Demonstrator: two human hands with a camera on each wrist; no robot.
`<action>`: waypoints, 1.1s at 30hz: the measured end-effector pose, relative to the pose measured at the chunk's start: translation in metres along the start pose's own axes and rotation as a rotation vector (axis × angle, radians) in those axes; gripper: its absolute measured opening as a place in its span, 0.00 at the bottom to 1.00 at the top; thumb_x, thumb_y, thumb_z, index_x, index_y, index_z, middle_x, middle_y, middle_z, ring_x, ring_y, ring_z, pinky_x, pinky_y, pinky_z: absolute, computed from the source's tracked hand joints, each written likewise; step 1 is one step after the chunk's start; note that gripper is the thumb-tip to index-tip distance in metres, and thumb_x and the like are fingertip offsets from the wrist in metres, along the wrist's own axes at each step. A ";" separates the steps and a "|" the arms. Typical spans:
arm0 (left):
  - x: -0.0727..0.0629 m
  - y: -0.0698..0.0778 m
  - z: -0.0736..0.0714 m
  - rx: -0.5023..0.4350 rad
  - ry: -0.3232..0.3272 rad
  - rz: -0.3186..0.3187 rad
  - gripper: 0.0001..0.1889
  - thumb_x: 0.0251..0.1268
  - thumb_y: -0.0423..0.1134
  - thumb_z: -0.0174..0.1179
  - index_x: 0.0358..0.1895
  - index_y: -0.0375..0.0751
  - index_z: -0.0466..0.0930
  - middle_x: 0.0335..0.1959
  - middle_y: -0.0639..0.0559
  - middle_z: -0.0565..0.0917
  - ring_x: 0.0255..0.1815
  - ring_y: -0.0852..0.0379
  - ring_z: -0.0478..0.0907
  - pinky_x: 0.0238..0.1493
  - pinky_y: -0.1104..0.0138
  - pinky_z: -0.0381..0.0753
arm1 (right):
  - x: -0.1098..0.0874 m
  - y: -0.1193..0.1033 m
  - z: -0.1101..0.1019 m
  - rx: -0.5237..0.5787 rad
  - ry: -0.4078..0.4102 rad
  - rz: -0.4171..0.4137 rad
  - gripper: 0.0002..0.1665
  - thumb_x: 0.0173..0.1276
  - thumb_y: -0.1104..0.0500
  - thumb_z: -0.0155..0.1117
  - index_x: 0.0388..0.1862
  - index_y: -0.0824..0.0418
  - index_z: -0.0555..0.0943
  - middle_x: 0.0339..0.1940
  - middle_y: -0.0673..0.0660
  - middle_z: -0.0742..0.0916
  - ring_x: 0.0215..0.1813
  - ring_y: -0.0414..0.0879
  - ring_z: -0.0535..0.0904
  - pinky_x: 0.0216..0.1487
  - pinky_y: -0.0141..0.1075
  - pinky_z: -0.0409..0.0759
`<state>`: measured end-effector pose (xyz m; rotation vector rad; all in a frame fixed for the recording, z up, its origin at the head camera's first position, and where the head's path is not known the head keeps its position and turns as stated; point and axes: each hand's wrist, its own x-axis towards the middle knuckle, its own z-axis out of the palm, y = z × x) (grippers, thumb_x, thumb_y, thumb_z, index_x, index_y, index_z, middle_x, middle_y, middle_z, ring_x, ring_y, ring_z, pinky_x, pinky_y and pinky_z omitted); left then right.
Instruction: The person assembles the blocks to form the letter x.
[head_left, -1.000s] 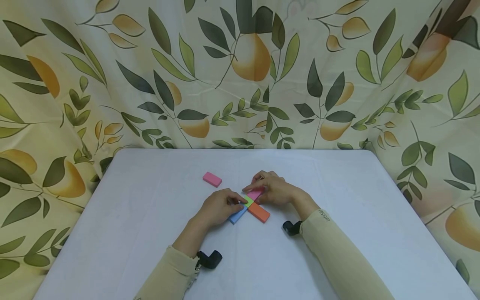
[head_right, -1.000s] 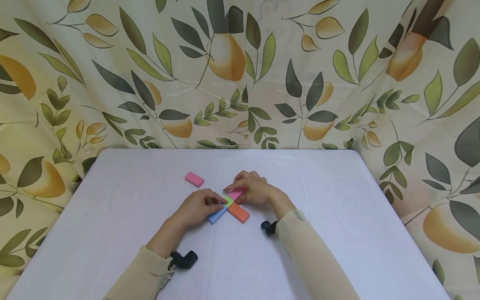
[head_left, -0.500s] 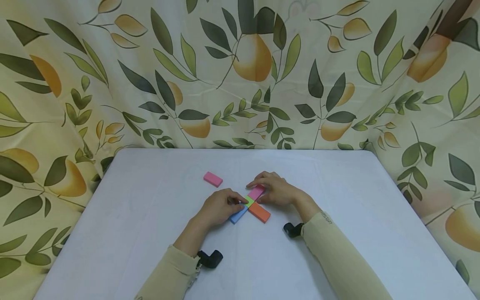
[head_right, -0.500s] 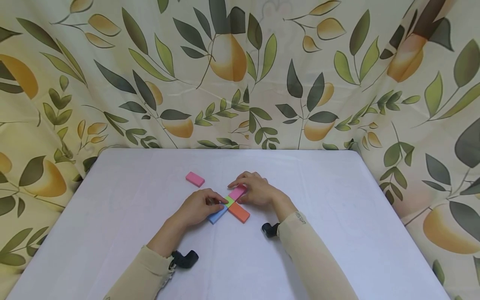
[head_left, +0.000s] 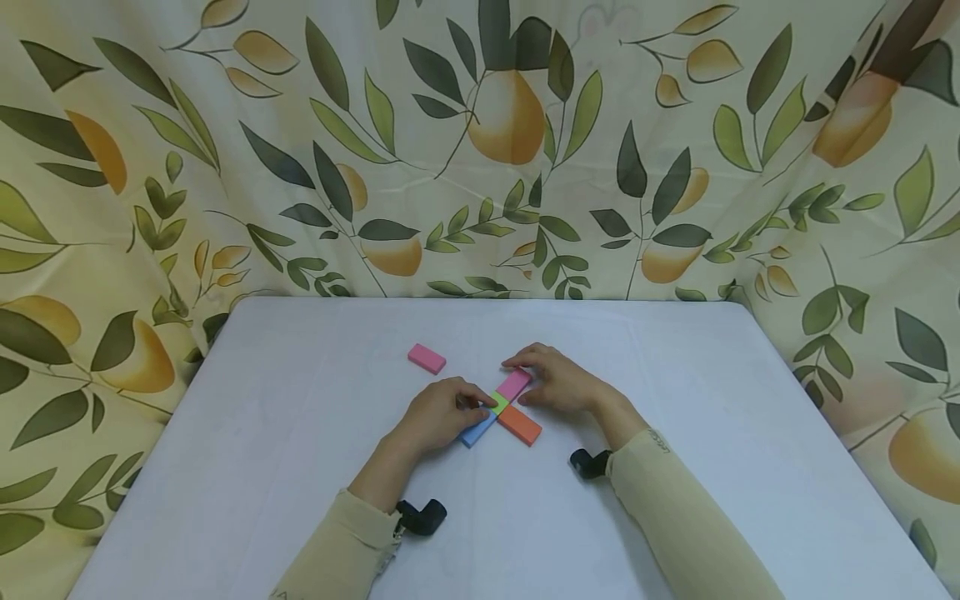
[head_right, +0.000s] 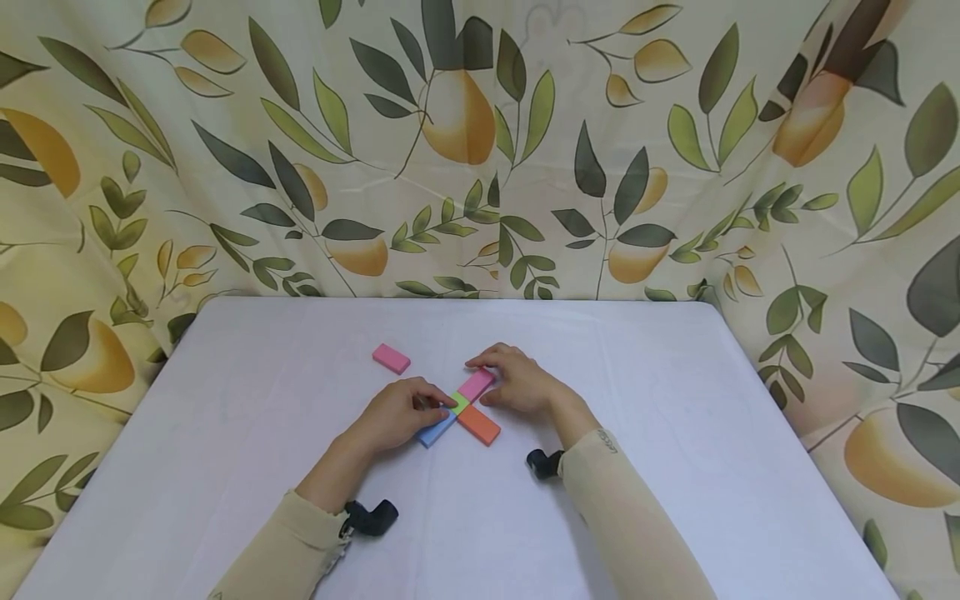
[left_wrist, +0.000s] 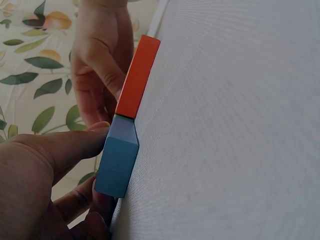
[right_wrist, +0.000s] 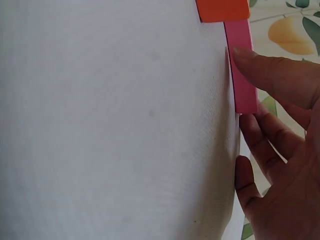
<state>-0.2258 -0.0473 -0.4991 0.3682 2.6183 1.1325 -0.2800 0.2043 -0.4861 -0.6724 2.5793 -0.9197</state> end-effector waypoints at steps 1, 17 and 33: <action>0.000 0.000 0.000 0.000 0.000 0.002 0.08 0.70 0.47 0.68 0.48 0.67 0.90 0.40 0.62 0.83 0.42 0.58 0.77 0.45 0.61 0.75 | -0.001 0.000 0.000 0.006 0.007 -0.006 0.32 0.65 0.62 0.73 0.69 0.49 0.80 0.69 0.55 0.78 0.73 0.56 0.68 0.75 0.60 0.66; -0.001 0.001 0.000 0.010 0.003 0.002 0.08 0.71 0.48 0.67 0.48 0.67 0.90 0.40 0.62 0.83 0.43 0.58 0.77 0.47 0.60 0.76 | -0.013 -0.002 0.002 0.118 0.093 0.076 0.33 0.68 0.58 0.74 0.71 0.49 0.78 0.68 0.56 0.76 0.72 0.58 0.71 0.75 0.61 0.68; -0.001 0.002 0.000 0.012 0.000 -0.012 0.08 0.70 0.48 0.68 0.48 0.67 0.90 0.40 0.62 0.83 0.43 0.58 0.77 0.46 0.60 0.76 | -0.027 -0.008 0.007 0.156 0.183 0.042 0.30 0.68 0.56 0.74 0.69 0.51 0.80 0.65 0.55 0.79 0.69 0.56 0.72 0.72 0.60 0.71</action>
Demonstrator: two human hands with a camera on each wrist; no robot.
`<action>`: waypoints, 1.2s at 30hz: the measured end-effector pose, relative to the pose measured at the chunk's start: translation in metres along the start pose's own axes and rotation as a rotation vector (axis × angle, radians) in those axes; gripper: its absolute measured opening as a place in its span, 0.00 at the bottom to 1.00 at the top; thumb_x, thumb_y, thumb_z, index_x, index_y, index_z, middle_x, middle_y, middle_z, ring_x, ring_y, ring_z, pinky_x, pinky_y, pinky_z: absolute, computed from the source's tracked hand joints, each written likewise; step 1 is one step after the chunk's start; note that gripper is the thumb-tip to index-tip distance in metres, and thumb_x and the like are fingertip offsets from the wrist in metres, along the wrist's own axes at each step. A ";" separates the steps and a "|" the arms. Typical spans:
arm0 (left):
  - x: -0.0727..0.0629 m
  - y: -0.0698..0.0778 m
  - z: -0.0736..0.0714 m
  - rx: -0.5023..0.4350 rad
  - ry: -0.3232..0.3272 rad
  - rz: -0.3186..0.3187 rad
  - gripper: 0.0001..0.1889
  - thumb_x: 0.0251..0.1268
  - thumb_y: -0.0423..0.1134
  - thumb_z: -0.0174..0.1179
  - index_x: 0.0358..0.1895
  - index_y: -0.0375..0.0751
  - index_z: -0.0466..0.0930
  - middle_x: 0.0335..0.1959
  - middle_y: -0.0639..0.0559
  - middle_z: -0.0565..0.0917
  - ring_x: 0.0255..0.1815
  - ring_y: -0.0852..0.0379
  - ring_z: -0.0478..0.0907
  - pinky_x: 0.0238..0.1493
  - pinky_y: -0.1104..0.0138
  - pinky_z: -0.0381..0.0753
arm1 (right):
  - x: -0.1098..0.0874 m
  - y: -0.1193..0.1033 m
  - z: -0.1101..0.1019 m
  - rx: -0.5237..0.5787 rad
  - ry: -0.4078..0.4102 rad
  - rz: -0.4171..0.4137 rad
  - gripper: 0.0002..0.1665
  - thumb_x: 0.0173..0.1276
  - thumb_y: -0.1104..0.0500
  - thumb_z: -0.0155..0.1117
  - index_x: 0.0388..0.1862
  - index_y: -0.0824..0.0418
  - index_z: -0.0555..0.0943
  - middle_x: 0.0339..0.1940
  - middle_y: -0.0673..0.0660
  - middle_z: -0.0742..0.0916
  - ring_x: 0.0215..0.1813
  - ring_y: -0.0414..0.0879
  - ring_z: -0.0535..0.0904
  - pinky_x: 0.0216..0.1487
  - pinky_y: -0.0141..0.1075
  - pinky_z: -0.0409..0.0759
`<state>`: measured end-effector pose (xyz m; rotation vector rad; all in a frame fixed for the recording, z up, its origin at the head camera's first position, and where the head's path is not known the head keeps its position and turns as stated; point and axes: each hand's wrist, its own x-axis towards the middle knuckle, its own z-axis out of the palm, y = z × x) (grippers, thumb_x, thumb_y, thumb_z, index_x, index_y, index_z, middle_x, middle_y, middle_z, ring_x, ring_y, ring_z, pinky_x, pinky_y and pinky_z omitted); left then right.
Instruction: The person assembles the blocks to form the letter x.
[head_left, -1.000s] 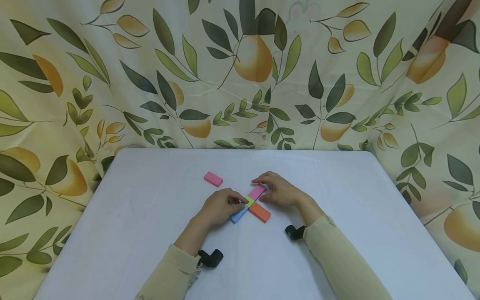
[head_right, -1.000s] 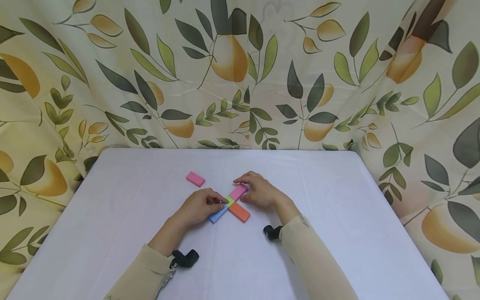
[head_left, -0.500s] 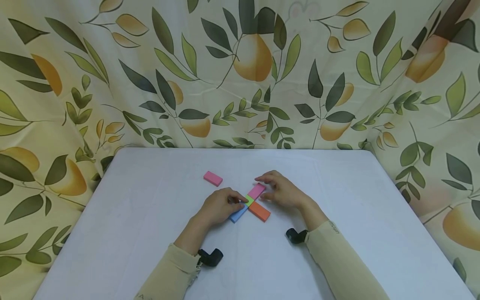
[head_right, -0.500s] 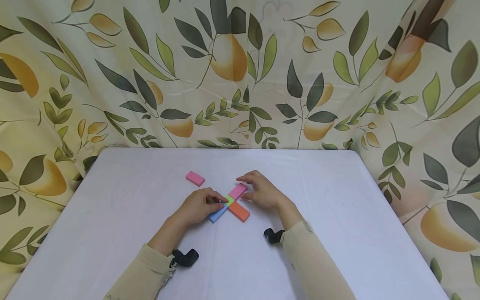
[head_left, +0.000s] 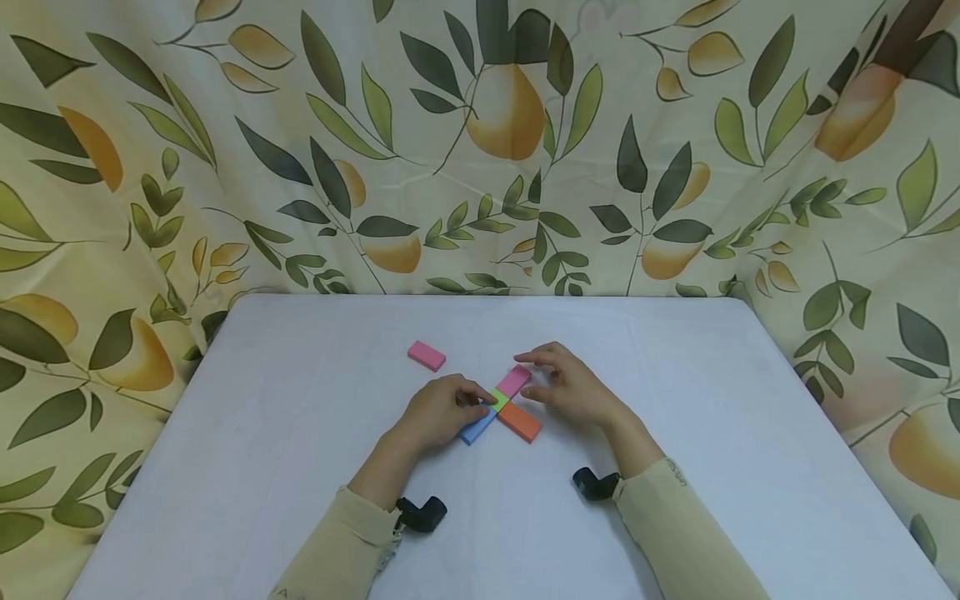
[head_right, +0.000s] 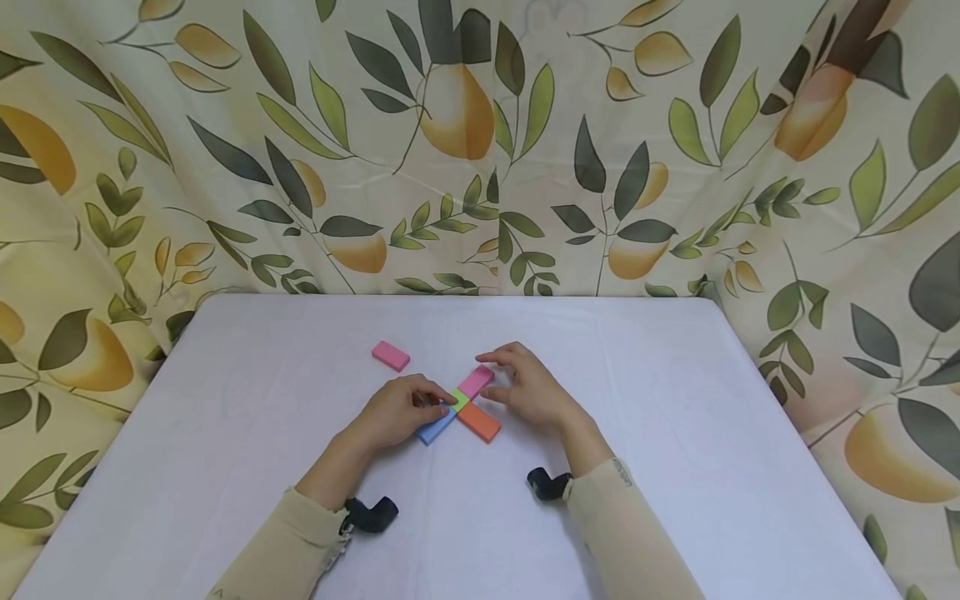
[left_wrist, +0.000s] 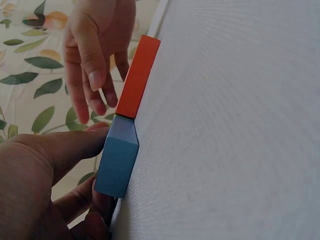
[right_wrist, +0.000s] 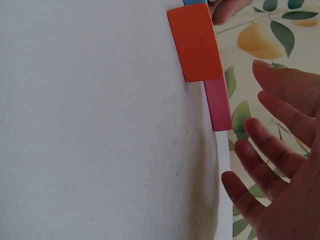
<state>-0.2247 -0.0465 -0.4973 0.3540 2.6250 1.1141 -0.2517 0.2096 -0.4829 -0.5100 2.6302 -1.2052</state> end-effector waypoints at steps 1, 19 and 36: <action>0.000 0.000 0.000 0.001 0.001 0.000 0.08 0.70 0.48 0.68 0.48 0.67 0.90 0.40 0.62 0.83 0.43 0.58 0.77 0.46 0.60 0.76 | -0.001 -0.001 0.000 0.003 0.004 -0.002 0.30 0.68 0.55 0.74 0.69 0.51 0.80 0.64 0.55 0.79 0.69 0.56 0.72 0.72 0.60 0.71; 0.001 -0.001 0.001 -0.001 0.004 -0.004 0.08 0.70 0.49 0.68 0.48 0.67 0.90 0.40 0.62 0.83 0.43 0.58 0.77 0.46 0.61 0.76 | -0.012 -0.001 0.005 -0.003 0.055 0.014 0.28 0.68 0.51 0.75 0.66 0.49 0.82 0.59 0.53 0.81 0.64 0.54 0.75 0.68 0.56 0.74; 0.002 -0.005 0.001 -0.002 0.007 0.009 0.08 0.70 0.48 0.68 0.47 0.68 0.90 0.39 0.63 0.82 0.41 0.58 0.77 0.43 0.62 0.75 | -0.018 -0.003 0.011 0.006 0.039 0.019 0.24 0.70 0.52 0.73 0.63 0.50 0.82 0.52 0.52 0.83 0.56 0.48 0.76 0.60 0.47 0.77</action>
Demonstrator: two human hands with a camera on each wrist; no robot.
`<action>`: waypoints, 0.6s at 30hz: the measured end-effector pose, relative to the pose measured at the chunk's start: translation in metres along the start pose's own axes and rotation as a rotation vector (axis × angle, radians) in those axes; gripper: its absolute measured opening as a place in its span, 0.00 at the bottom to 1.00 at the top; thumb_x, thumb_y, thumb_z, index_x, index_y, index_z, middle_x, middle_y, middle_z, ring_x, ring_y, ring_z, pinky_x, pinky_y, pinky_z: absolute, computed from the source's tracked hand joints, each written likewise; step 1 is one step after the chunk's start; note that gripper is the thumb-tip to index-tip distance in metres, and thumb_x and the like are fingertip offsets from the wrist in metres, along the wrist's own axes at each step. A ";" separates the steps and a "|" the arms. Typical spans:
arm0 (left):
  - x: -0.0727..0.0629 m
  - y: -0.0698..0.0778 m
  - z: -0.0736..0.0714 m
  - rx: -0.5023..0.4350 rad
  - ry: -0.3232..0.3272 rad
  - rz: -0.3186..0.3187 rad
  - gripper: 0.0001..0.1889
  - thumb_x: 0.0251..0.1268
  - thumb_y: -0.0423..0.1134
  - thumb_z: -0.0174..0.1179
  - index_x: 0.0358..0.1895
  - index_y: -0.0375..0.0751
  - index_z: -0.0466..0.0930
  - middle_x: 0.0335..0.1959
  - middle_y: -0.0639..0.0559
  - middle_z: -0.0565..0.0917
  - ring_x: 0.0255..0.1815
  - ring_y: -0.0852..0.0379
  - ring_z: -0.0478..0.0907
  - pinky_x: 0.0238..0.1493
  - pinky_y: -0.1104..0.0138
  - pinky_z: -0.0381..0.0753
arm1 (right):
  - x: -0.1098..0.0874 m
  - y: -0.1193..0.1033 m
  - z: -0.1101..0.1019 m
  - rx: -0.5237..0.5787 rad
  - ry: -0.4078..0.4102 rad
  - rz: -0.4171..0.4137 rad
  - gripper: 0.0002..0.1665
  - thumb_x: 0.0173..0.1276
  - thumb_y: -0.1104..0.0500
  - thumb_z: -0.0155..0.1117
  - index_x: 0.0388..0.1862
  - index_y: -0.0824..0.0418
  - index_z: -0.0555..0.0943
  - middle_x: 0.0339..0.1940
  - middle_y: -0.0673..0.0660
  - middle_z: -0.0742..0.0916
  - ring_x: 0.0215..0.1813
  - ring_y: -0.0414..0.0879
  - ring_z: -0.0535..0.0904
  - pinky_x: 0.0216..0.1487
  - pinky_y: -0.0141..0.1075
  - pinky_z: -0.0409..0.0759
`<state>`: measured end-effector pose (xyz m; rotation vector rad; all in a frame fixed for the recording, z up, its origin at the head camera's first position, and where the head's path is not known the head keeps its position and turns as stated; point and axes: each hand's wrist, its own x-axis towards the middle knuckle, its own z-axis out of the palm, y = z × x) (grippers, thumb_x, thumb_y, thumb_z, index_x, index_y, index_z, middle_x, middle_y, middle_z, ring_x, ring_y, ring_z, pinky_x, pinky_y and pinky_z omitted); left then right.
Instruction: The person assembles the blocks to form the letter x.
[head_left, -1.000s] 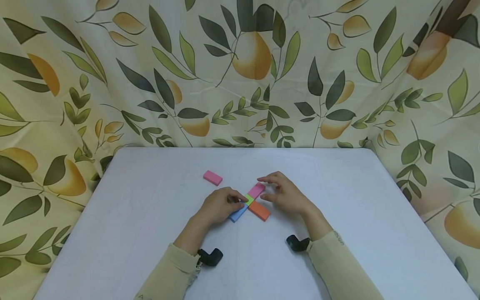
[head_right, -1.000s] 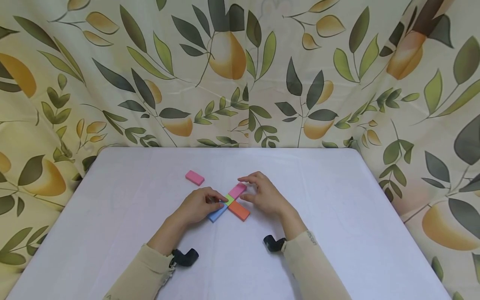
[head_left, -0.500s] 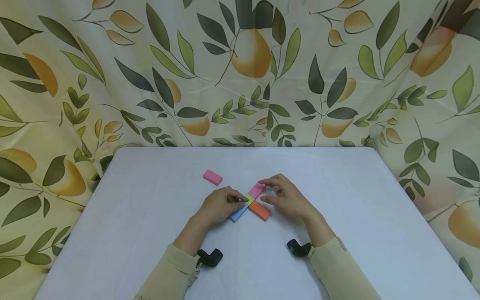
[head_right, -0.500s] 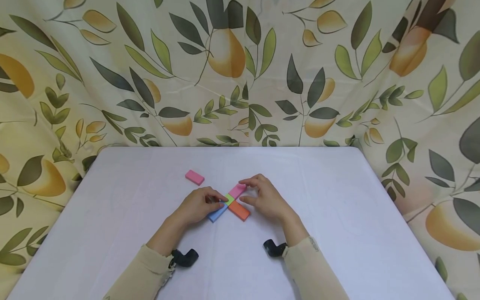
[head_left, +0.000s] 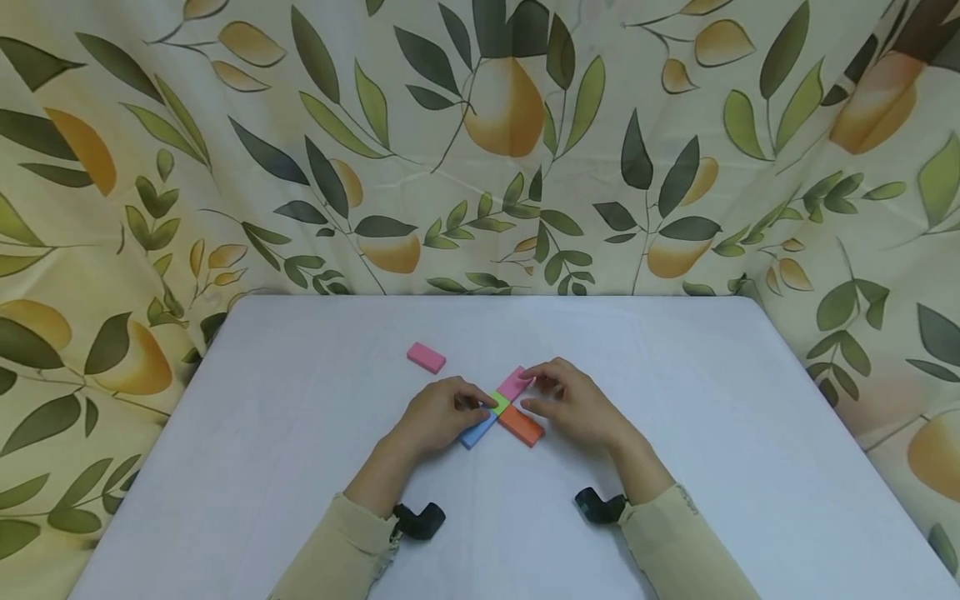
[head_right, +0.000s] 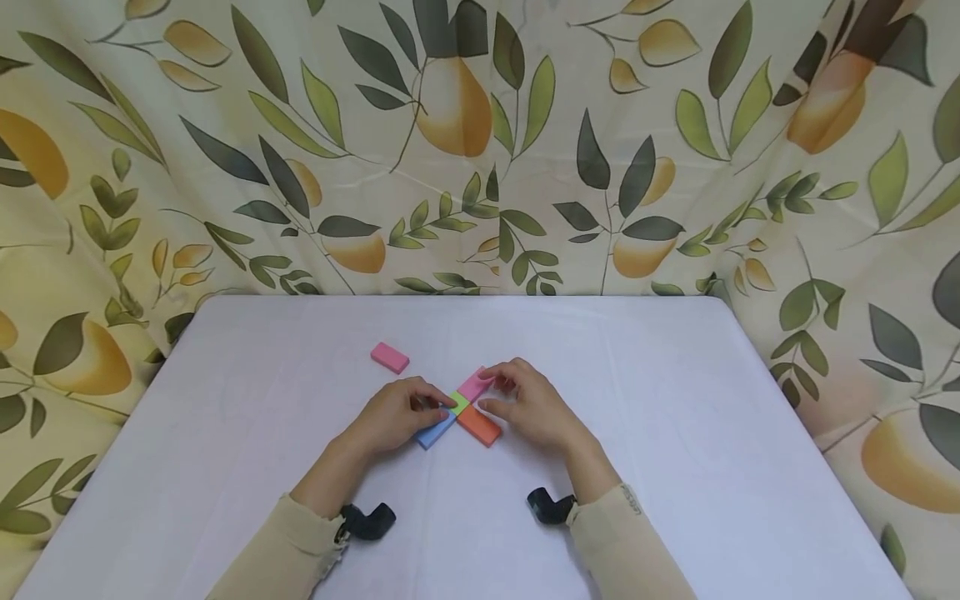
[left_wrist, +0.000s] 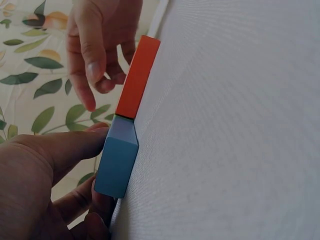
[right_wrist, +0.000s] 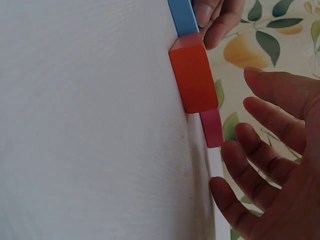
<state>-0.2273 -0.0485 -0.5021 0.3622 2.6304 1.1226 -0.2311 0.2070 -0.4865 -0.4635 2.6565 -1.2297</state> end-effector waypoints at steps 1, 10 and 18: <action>0.000 0.000 0.000 -0.002 -0.001 -0.001 0.08 0.70 0.48 0.68 0.48 0.68 0.90 0.39 0.63 0.83 0.41 0.58 0.77 0.43 0.62 0.75 | -0.001 0.000 0.001 0.007 -0.007 0.004 0.23 0.70 0.52 0.72 0.63 0.50 0.82 0.52 0.52 0.83 0.56 0.49 0.76 0.59 0.45 0.77; -0.001 -0.001 -0.002 -0.019 0.002 0.004 0.07 0.70 0.47 0.67 0.47 0.67 0.90 0.39 0.63 0.83 0.40 0.58 0.77 0.42 0.62 0.75 | -0.001 0.000 0.008 0.046 -0.027 -0.007 0.19 0.70 0.54 0.73 0.58 0.48 0.83 0.46 0.52 0.83 0.50 0.48 0.76 0.52 0.38 0.77; 0.000 -0.002 -0.002 -0.020 -0.009 0.007 0.07 0.70 0.48 0.67 0.47 0.67 0.90 0.40 0.63 0.83 0.40 0.59 0.77 0.42 0.61 0.74 | -0.001 0.002 0.014 0.061 -0.040 -0.004 0.17 0.70 0.53 0.73 0.57 0.47 0.84 0.44 0.49 0.83 0.48 0.48 0.77 0.50 0.38 0.78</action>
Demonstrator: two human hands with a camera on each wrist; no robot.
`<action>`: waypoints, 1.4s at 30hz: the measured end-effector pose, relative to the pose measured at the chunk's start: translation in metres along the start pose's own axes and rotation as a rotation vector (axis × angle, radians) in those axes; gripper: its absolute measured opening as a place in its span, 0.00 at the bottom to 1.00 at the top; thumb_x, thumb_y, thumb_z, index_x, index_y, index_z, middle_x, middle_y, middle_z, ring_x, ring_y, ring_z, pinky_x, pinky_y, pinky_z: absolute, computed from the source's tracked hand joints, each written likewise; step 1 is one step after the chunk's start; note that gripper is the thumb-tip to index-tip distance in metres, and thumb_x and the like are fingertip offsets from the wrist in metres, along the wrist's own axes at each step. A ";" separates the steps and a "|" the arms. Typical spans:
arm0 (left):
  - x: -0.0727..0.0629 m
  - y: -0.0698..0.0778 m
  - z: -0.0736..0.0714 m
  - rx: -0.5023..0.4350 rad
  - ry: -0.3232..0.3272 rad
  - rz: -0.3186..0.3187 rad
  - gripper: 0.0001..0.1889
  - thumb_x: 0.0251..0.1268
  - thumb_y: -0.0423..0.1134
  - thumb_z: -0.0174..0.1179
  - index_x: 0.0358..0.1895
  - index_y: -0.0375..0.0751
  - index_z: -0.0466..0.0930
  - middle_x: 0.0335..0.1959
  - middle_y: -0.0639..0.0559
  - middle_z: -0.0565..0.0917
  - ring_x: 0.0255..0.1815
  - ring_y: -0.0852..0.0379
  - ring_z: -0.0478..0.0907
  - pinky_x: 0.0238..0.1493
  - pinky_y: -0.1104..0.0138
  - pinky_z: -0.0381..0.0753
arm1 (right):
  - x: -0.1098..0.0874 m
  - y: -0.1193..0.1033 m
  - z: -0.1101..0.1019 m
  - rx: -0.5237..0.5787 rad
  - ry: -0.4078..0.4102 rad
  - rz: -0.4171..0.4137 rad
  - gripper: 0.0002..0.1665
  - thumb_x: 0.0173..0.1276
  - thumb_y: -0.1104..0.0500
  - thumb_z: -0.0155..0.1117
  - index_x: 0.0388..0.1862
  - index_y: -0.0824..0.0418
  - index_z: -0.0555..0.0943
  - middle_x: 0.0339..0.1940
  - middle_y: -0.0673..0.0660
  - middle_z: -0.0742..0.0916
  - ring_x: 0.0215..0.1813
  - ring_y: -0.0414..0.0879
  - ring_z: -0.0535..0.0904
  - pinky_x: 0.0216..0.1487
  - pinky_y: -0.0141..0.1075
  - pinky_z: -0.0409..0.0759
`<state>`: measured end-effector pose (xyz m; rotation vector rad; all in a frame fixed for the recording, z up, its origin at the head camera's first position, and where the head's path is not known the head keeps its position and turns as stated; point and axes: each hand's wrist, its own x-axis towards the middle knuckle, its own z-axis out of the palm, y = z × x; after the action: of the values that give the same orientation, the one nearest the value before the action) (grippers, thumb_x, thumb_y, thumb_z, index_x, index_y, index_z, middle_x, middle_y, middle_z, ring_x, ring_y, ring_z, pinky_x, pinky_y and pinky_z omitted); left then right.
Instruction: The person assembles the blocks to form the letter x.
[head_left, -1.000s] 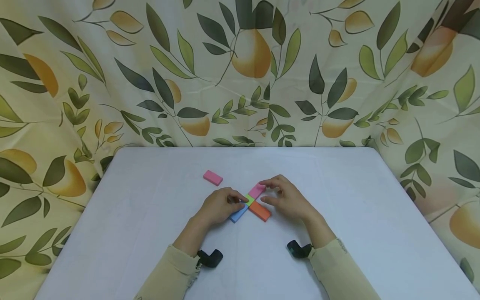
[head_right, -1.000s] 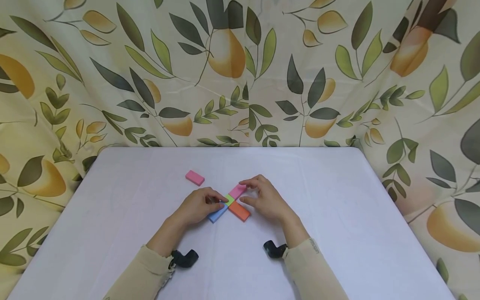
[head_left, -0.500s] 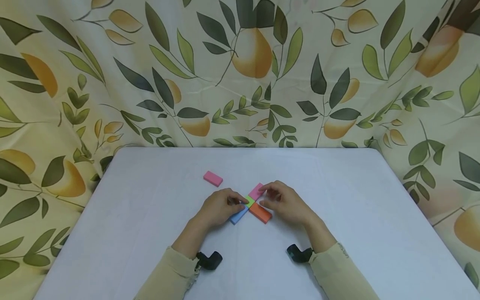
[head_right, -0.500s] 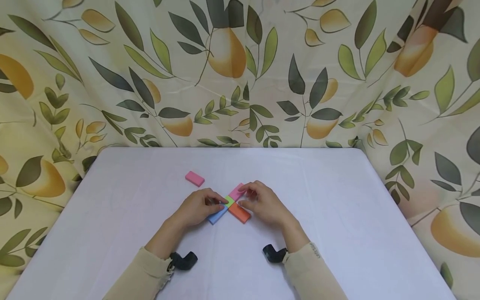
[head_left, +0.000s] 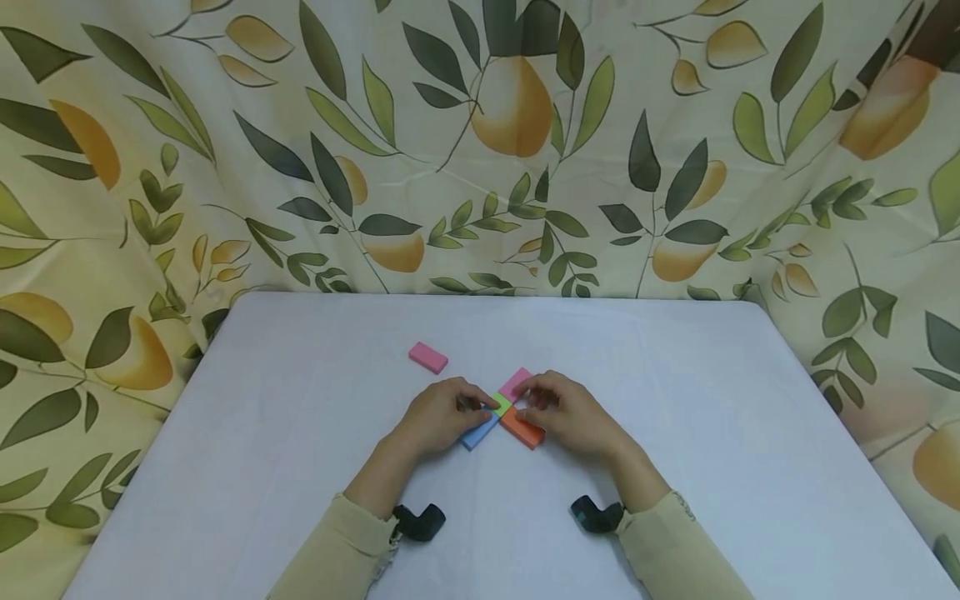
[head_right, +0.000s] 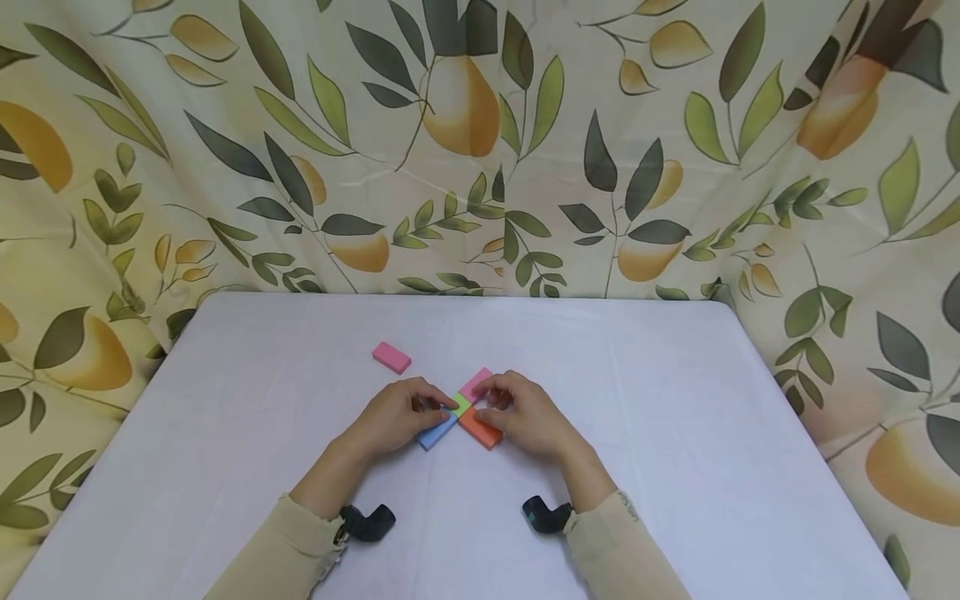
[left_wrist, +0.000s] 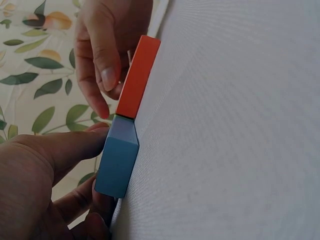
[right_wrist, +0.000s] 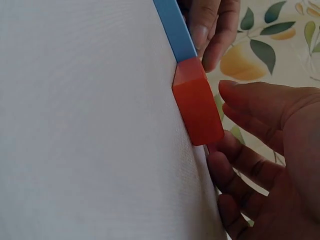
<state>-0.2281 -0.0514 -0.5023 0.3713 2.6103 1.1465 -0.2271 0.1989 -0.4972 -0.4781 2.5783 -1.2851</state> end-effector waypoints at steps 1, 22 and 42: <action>0.000 0.000 0.000 -0.001 -0.001 0.000 0.07 0.70 0.48 0.67 0.47 0.67 0.90 0.40 0.63 0.83 0.40 0.59 0.77 0.42 0.61 0.74 | 0.000 0.000 0.001 -0.001 0.001 0.001 0.17 0.70 0.53 0.73 0.57 0.47 0.84 0.44 0.49 0.84 0.49 0.48 0.77 0.51 0.38 0.78; 0.000 0.003 0.003 0.010 0.004 0.004 0.07 0.70 0.47 0.67 0.47 0.67 0.90 0.39 0.63 0.83 0.40 0.58 0.77 0.41 0.61 0.74 | -0.001 0.005 0.009 -0.033 0.051 -0.012 0.17 0.67 0.51 0.75 0.55 0.39 0.86 0.43 0.47 0.84 0.48 0.45 0.77 0.50 0.37 0.77; 0.000 0.003 0.002 0.007 0.014 -0.016 0.07 0.69 0.47 0.68 0.45 0.68 0.90 0.39 0.64 0.83 0.40 0.58 0.76 0.40 0.61 0.74 | 0.003 0.005 0.009 -0.016 0.103 -0.090 0.10 0.67 0.53 0.76 0.47 0.43 0.91 0.56 0.45 0.82 0.59 0.47 0.77 0.57 0.45 0.75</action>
<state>-0.2268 -0.0483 -0.5015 0.3441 2.6257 1.1387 -0.2278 0.1937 -0.5066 -0.5510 2.6810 -1.3531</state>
